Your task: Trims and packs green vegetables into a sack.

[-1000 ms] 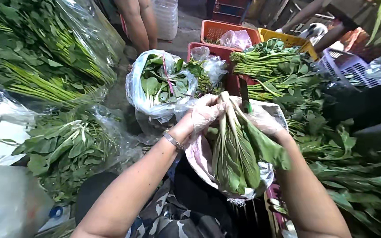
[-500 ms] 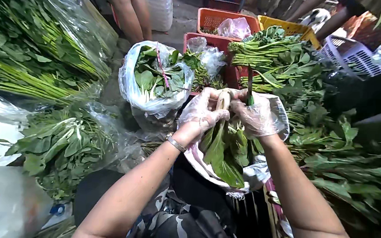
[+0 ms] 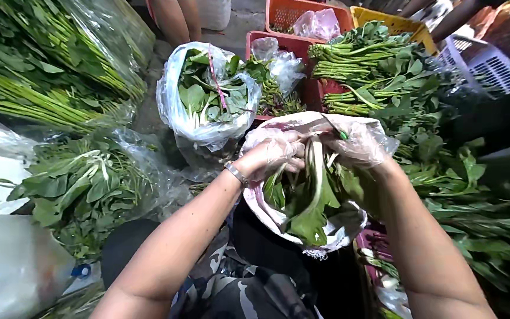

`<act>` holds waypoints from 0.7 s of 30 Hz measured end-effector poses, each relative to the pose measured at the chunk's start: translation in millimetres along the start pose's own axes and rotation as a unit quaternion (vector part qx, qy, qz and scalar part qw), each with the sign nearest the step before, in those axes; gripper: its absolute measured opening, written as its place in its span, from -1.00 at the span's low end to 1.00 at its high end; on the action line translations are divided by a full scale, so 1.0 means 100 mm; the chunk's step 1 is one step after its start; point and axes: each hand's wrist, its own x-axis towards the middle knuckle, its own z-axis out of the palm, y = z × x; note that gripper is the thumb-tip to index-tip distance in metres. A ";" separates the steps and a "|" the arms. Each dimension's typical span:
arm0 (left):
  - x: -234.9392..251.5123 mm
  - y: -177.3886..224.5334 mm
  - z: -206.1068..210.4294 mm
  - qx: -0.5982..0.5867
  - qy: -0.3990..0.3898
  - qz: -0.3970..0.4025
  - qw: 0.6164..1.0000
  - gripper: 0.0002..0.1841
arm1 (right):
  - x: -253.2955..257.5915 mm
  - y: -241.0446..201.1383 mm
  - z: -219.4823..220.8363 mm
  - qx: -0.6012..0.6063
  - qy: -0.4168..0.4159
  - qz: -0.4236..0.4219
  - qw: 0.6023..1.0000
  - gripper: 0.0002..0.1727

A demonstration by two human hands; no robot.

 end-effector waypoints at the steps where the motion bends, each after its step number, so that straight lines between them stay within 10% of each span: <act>1: 0.03 -0.01 -0.01 -0.034 -0.018 -0.006 0.999 -0.64 | 0.00 0.02 -0.05 0.017 -0.009 -0.011 1.000 -0.77; 8: 0.08 -0.04 0.17 -0.072 -0.043 0.032 0.996 -0.72 | -0.10 0.36 -0.29 0.190 -0.039 0.042 0.980 -0.85; 16: 0.21 0.02 0.46 0.188 -0.004 0.113 0.976 -0.66 | -0.47 0.22 -0.45 0.188 -0.054 0.184 0.963 -0.75; 18: 0.10 0.12 0.54 0.303 0.055 0.137 0.942 -0.71 | -0.53 0.13 -0.35 0.183 -0.015 0.214 0.959 -0.73; 21: 0.12 0.01 0.58 0.455 0.118 0.266 0.842 -0.21 | -0.59 0.64 -0.03 0.264 0.034 0.171 0.949 -0.71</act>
